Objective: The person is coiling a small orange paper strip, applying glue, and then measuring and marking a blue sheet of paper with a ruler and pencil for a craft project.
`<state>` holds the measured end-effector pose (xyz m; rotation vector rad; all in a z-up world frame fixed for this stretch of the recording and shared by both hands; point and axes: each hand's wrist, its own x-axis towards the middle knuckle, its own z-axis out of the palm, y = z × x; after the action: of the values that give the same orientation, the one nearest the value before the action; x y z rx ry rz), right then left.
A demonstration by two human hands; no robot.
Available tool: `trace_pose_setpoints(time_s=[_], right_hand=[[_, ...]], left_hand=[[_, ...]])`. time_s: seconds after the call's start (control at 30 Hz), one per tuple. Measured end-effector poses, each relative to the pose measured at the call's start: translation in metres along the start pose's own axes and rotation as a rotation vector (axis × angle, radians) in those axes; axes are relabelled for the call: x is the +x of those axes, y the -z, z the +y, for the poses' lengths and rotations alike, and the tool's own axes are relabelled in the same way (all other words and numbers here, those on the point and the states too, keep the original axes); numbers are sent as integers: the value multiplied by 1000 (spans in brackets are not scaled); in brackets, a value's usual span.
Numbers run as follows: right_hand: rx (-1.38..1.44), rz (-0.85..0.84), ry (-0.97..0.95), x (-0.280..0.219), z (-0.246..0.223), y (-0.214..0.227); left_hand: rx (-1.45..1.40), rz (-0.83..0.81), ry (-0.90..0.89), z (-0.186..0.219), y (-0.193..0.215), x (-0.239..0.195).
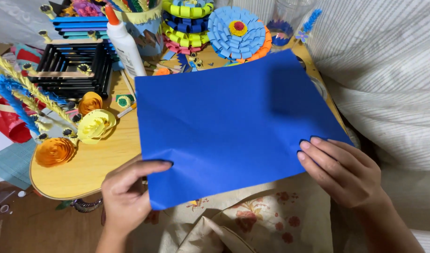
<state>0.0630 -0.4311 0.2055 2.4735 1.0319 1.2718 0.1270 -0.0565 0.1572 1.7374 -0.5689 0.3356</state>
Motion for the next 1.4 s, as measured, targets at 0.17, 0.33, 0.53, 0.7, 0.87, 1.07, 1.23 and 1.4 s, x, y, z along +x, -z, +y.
trace_pose_setpoints(time_s=[0.17,0.33,0.53,0.7,0.87,1.07,1.23,1.4], right_hand=[[-51,-105,-54,-22,9,-17],[126,-295,-173,-33,14,-37],[298,-250,-437,-34,12,-43],[376,-183,-606,-23,14,-39],[413,-147,-659,-20,17,-39],[440,-151,-665,-16,20,-41],[398,-180,-623,-17,26,-40],[499,-249,-636,-18,33,-38]], left_hand=[[15,-104,26,-4,-18,34],[242,-157,93,7,-32,41],[618,158,-138,-7,-53,18],[539,313,-148,-4,-57,18],[529,337,-136,-6,-58,24],[586,-67,-222,2,-71,32],[757,-286,-333,8,-81,38],[704,-465,-213,-4,-81,56]])
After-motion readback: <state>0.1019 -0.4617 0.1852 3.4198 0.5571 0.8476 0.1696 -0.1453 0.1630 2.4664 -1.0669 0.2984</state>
